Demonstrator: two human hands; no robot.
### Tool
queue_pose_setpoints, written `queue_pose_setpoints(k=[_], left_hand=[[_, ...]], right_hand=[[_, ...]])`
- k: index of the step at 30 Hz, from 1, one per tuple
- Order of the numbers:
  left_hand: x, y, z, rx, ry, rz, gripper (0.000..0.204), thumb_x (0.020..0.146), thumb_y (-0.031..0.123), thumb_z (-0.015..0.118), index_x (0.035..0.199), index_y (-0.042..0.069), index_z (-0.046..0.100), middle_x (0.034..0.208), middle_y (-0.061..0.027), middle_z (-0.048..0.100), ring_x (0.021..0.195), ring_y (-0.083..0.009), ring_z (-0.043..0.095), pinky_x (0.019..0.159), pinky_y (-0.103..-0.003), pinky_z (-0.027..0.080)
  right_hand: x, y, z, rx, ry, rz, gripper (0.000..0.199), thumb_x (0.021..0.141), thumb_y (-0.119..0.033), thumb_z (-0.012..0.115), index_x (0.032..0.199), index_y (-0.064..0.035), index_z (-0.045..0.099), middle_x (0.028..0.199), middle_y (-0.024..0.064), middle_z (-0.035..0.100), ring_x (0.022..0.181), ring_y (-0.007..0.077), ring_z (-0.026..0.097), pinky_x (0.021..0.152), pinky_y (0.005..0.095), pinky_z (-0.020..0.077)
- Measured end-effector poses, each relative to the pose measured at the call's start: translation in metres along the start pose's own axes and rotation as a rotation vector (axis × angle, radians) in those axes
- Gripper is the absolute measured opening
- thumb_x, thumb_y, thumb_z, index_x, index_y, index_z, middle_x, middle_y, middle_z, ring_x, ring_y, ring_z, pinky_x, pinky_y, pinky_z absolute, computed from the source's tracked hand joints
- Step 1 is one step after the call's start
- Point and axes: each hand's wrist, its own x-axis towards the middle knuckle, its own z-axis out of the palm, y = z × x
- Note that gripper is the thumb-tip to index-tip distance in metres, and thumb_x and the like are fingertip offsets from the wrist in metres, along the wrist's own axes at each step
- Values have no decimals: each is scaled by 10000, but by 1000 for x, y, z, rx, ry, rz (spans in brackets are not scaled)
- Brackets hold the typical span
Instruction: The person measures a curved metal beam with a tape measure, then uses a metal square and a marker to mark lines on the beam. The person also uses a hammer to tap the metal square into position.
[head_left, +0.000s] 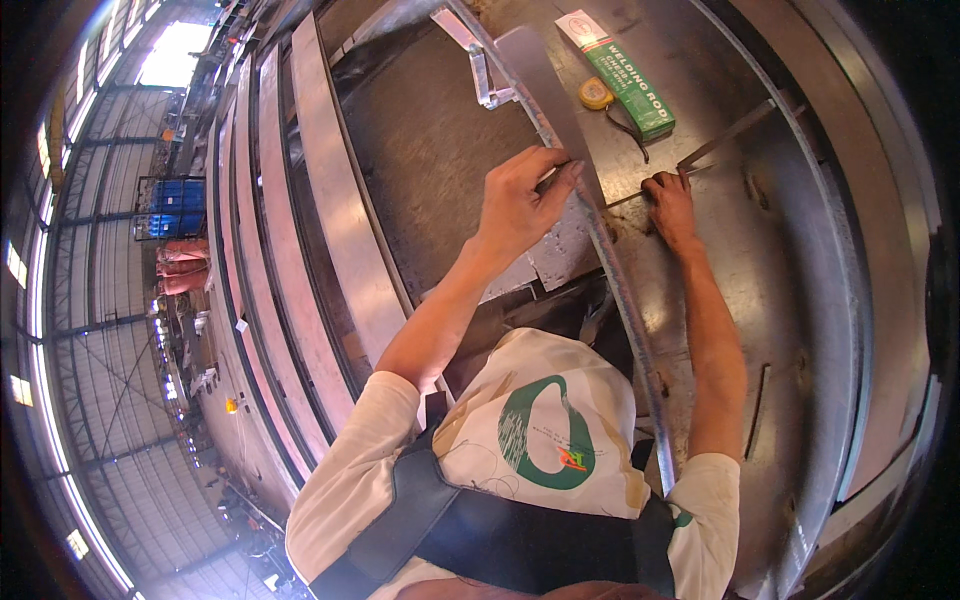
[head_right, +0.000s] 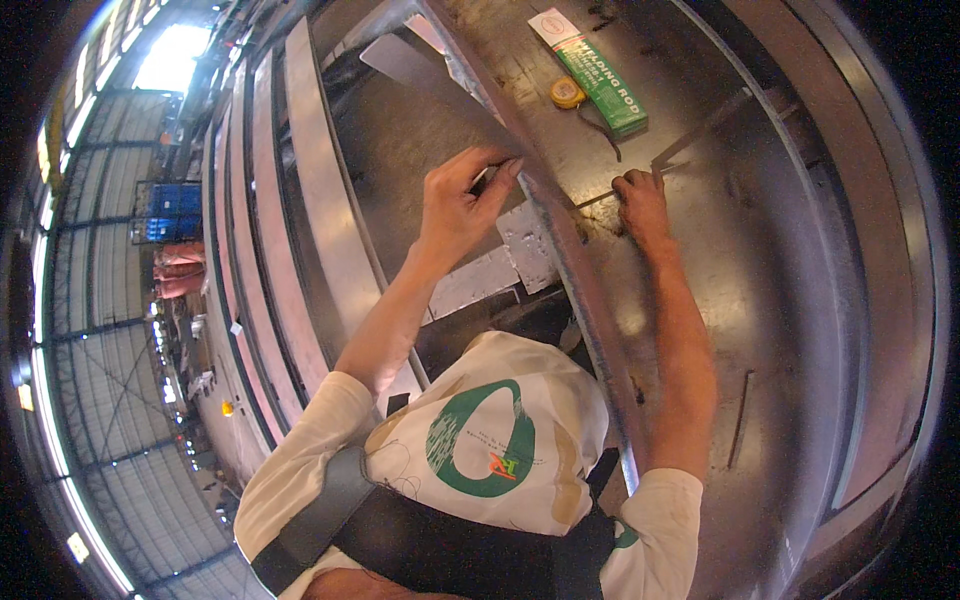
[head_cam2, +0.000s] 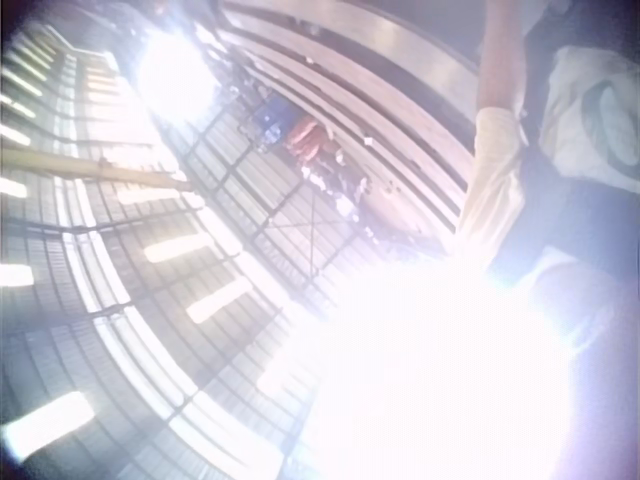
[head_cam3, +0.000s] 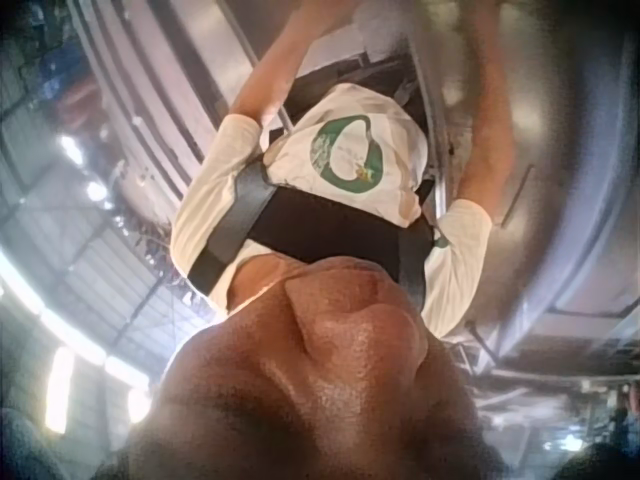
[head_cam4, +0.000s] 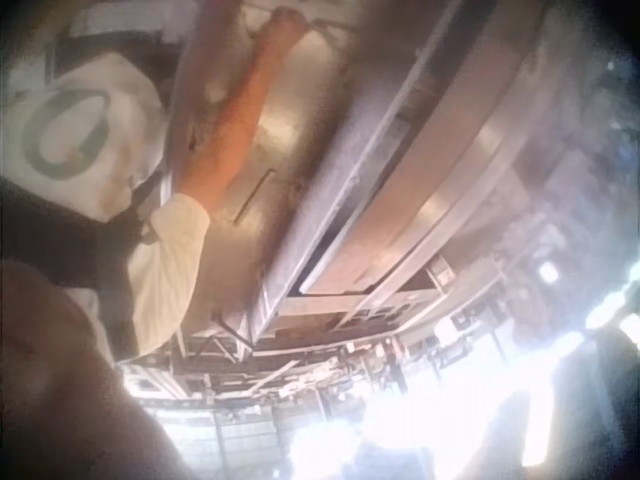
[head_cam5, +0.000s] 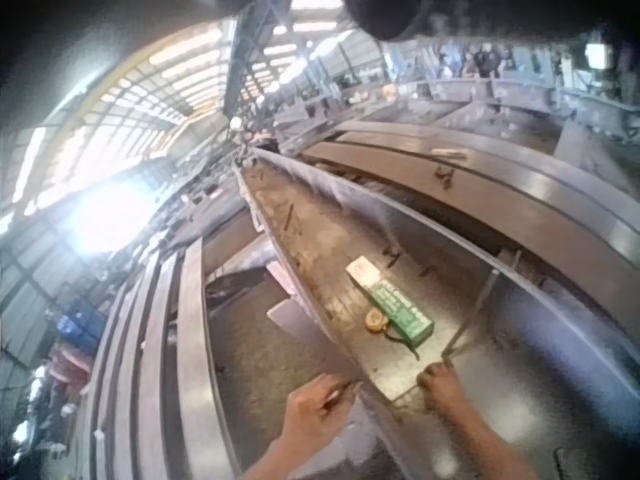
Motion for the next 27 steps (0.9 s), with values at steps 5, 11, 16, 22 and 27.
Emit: queue_pose_setpoints(k=[5, 11, 16, 22, 27], left_hand=[[-1, 4, -1, 4, -18, -73, 127, 870, 118, 744, 921, 8, 703, 771, -96, 664, 573, -138, 559, 532, -287, 437], [-5, 0, 4, -4, -8, -67, 131, 874, 126, 743, 917, 9, 702, 767, -90, 661, 573, -129, 550, 525, -274, 425], [-1, 0, 11, -41, -11, -75, 114, 887, 114, 728, 918, 7, 704, 768, -90, 669, 598, -135, 572, 561, -287, 447], [10, 22, 21, -244, 34, -130, 160, 899, 140, 728, 944, -11, 700, 767, -93, 702, 661, -108, 605, 617, -291, 485], [16, 55, 65, -444, -80, -266, 269, 918, 254, 708, 958, -13, 703, 707, -147, 657, 610, -131, 581, 573, -316, 466]], right_hand=[[-1, -1, 0, 3, 3, 12, 320, 763, 22, 603, 1043, -114, 677, 1067, 97, 615, 1126, 306, 567, 1163, 514, 305], [-3, -1, -2, 1, -5, -15, 362, 738, 21, 635, 1075, -109, 659, 1079, 102, 613, 1148, 311, 561, 1173, 506, 293], [-9, 1, -12, -60, -45, -20, 354, 753, 12, 644, 1086, -107, 644, 1091, 121, 613, 1152, 318, 562, 1158, 509, 317], [-66, -4, -68, -42, -195, -21, 263, 843, -171, 597, 1082, -69, 639, 1059, 170, 623, 1108, 348, 581, 1124, 495, 352], [-133, -47, -106, 1059, -99, 440, 452, 960, -317, 551, 1305, -26, 575, 1177, 171, 641, 1101, 307, 602, 1008, 451, 440]])
